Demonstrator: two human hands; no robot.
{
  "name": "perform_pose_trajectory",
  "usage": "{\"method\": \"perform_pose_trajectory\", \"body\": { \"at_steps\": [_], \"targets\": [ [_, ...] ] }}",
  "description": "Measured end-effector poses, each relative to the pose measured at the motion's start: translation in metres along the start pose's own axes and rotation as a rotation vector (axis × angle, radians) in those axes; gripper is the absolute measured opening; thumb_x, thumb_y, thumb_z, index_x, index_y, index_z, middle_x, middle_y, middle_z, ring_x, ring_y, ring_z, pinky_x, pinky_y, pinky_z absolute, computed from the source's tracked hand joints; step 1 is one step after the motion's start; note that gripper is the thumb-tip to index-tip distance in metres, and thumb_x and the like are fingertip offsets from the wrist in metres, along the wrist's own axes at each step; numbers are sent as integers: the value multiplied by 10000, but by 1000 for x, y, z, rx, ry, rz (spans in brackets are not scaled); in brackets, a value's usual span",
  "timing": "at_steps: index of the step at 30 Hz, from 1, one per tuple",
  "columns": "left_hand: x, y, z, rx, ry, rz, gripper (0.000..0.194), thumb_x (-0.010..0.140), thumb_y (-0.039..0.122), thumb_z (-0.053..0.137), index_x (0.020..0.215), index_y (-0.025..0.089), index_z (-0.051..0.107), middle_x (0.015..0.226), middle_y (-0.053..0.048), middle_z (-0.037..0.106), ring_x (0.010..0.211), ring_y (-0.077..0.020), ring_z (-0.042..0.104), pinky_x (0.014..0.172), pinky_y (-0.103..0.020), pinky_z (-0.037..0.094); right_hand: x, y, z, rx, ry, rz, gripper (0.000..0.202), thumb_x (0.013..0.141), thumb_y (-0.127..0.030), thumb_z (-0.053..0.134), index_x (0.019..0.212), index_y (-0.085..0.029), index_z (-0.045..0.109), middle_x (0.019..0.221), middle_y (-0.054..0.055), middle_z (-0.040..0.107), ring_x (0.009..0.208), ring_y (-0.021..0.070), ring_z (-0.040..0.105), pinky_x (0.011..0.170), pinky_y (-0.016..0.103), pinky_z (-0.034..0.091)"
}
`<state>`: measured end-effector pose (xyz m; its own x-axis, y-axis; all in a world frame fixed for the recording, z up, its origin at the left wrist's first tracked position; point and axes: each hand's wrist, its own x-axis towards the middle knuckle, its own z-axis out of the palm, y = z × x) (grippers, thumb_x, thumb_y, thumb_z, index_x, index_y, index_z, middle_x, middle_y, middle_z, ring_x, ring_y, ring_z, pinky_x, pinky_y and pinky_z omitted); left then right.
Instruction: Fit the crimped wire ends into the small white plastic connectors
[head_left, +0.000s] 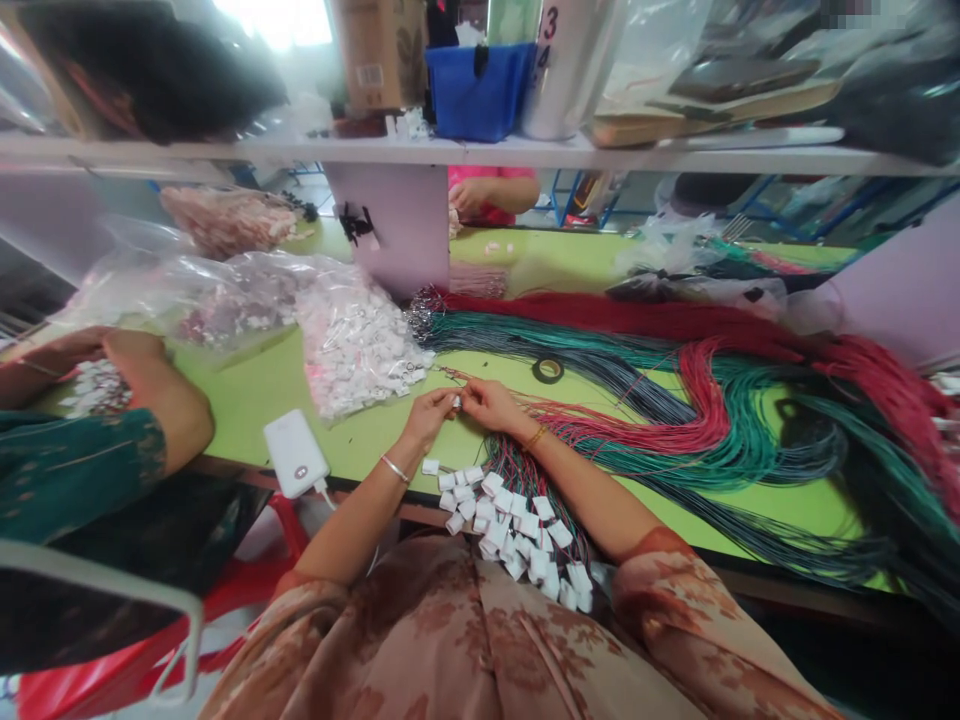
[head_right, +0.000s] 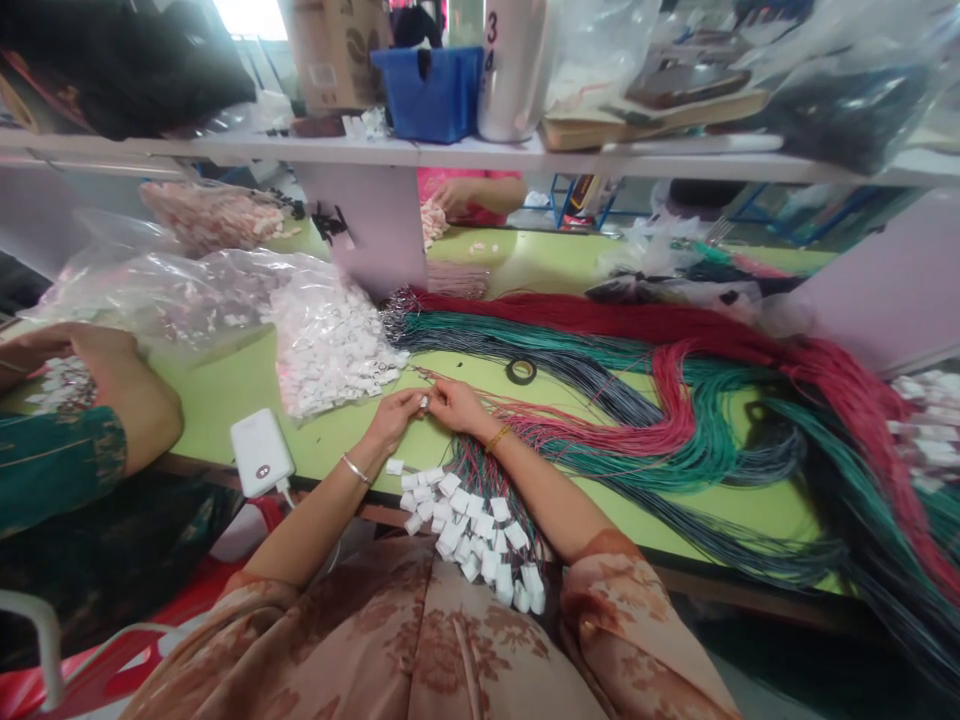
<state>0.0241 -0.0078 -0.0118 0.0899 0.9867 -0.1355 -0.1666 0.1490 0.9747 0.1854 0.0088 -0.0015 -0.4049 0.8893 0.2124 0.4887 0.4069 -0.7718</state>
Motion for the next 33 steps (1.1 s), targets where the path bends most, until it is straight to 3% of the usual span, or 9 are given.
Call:
{"method": "perform_pose_trajectory", "body": {
  "at_steps": [5, 7, 10, 13, 16, 20, 22, 26, 33],
  "targets": [
    [-32, 18, 18, 274, 74, 314, 208, 734, 314, 680, 895, 193, 729, 961, -100, 671, 940, -225, 584, 834, -342, 466, 8, 8, -16, 145, 19, 93, 276, 834, -389, 480, 718, -154, 568, 589, -29, 513, 560, 100, 408, 545, 212, 321],
    [-53, 23, 35, 382, -147, 449, 187, 743, 305, 680, 896, 212, 733, 1012, -128, 669, 1027, -260, 574, 929, -384, 444, 8, 10, -20, 176, 2, 130, 270, 829, -396, 494, 730, -155, 565, 585, -34, 517, 558, 102, 422, 550, 213, 336],
    [-82, 23, 64, 460, -655, 601, 192, 757, 316, 680, 920, 230, 732, 931, -127, 686, 909, -246, 617, 893, -376, 472, 4, 5, -14, 88, -110, 36, 202, 816, -332, 529, 752, -151, 591, 660, -13, 583, 614, 110, 480, 612, 218, 375],
    [-90, 20, 79, 475, -883, 687, 213, 769, 323, 671, 957, 238, 726, 944, -120, 693, 900, -237, 627, 879, -356, 479, -3, -5, -2, -170, -129, -20, 128, 811, -256, 552, 818, -154, 631, 790, 28, 646, 696, 131, 533, 683, 236, 390],
    [-76, 24, 63, 602, -706, 701, 208, 826, 290, 596, 984, 223, 713, 1004, -125, 676, 960, -244, 612, 905, -365, 454, -6, -12, 6, -430, -160, 31, 148, 842, -239, 535, 893, -157, 647, 894, 80, 658, 785, 172, 570, 724, 263, 398],
    [-36, 39, 5, 945, -65, 543, 200, 857, 190, 487, 861, 174, 687, 916, -155, 616, 958, -285, 571, 886, -403, 414, -5, -17, 10, -630, -223, 12, 217, 900, -239, 453, 980, -133, 625, 993, 142, 649, 877, 222, 590, 768, 297, 408],
    [-20, 43, -23, 1197, 167, 384, 259, 859, 119, 402, 847, 133, 660, 908, -186, 583, 944, -308, 555, 843, -420, 407, -5, -19, 12, -686, -223, -16, 221, 897, -216, 441, 1010, -114, 600, 1012, 166, 643, 895, 239, 591, 772, 308, 408],
    [-5, 36, -49, 1507, 198, 243, 289, 869, 95, 354, 902, 102, 641, 976, -215, 561, 920, -315, 543, 756, -399, 408, -6, -21, 13, -740, -247, 7, 214, 863, -182, 471, 1034, -98, 569, 1014, 187, 643, 879, 250, 591, 750, 312, 403],
    [-11, 24, -49, 1664, 82, 316, 268, 909, 129, 347, 1018, 162, 590, 1026, -160, 570, 962, -281, 508, 752, -362, 413, -8, -11, 10, -421, -80, -63, 146, 870, -182, 434, 859, -151, 576, 841, 90, 650, 756, 177, 553, 701, 270, 378]
  ]
}}
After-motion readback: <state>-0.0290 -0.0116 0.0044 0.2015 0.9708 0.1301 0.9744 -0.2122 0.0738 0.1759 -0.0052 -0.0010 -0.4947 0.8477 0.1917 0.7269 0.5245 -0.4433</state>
